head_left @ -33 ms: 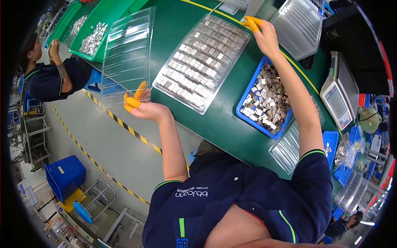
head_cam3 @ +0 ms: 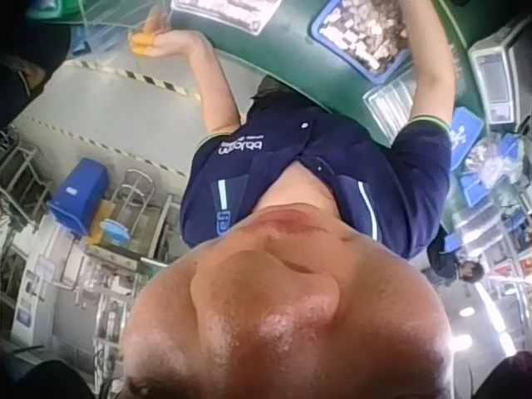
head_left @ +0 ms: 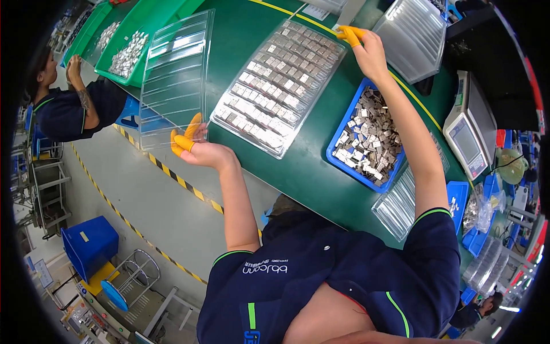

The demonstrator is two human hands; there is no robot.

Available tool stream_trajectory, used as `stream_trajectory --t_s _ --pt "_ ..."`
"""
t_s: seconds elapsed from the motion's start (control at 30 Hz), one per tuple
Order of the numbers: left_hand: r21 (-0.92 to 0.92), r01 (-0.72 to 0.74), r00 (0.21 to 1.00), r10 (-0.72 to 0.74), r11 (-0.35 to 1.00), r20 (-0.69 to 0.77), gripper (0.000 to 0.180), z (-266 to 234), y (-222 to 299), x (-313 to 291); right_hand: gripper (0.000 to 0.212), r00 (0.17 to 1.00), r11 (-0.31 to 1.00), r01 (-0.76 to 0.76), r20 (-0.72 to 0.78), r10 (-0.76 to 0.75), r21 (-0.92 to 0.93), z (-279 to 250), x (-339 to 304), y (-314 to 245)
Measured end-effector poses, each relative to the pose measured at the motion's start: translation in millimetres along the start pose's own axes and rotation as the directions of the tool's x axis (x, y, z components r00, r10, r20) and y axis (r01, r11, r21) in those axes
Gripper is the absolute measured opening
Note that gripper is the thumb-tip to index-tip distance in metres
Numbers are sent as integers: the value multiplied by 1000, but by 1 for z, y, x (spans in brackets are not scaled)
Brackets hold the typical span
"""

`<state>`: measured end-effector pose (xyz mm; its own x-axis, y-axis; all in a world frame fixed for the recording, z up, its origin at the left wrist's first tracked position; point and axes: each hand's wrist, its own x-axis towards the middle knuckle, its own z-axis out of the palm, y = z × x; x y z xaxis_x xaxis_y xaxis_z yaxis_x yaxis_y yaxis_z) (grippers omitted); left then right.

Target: The person assembles small metal components by hand, placing them into a plastic tray.

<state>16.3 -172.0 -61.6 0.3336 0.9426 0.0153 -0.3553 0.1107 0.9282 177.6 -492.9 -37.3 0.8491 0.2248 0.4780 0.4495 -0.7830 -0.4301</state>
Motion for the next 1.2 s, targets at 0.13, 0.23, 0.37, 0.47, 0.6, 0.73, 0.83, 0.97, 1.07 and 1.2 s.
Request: stream_trajectory --t_s 0.13,0.23,0.37,0.47,0.6,0.73,0.83,0.97,1.07,1.2 --pt "4 -6 1000 6 1000 1 32 1 1 -1 27 1000 999 -19 -24 18 -34 -2 -14 -2" --pt "1 -6 1000 6 1000 0 32 2 0 -2 26 998 997 9 -61 -13 -73 -3 -14 -7" --pt "19 -3 1000 3 1000 6 34 3 3 -3 26 998 989 9 -56 -17 -146 -3 -16 -10" --pt "27 -6 1000 6 1000 7 37 2 3 -2 26 1000 991 11 -26 -15 -136 -1 -17 -8" --pt "30 -8 1000 8 1000 1 39 0 0 0 26 999 997 7 -43 -11 -83 2 -19 -8" --pt "14 -10 1000 10 1000 11 41 1 1 -1 27 999 998 3 -44 -5 -57 2 -19 -7" --pt "9 -13 1000 13 1000 15 42 0 -2 0 27 999 1000 -4 -46 3 -21 0 -19 -7" --pt "11 -8 1000 8 1000 6 41 -1 -4 1 28 999 999 10 -39 -11 -31 0 -21 -3" --pt "36 -3 1000 3 999 0 41 1 0 -1 27 1000 1000 -8 -10 8 24 2 -23 0" --pt "39 -2 1000 2 999 -4 40 1 2 0 25 997 998 25 -74 -22 50 -9 -22 -11"
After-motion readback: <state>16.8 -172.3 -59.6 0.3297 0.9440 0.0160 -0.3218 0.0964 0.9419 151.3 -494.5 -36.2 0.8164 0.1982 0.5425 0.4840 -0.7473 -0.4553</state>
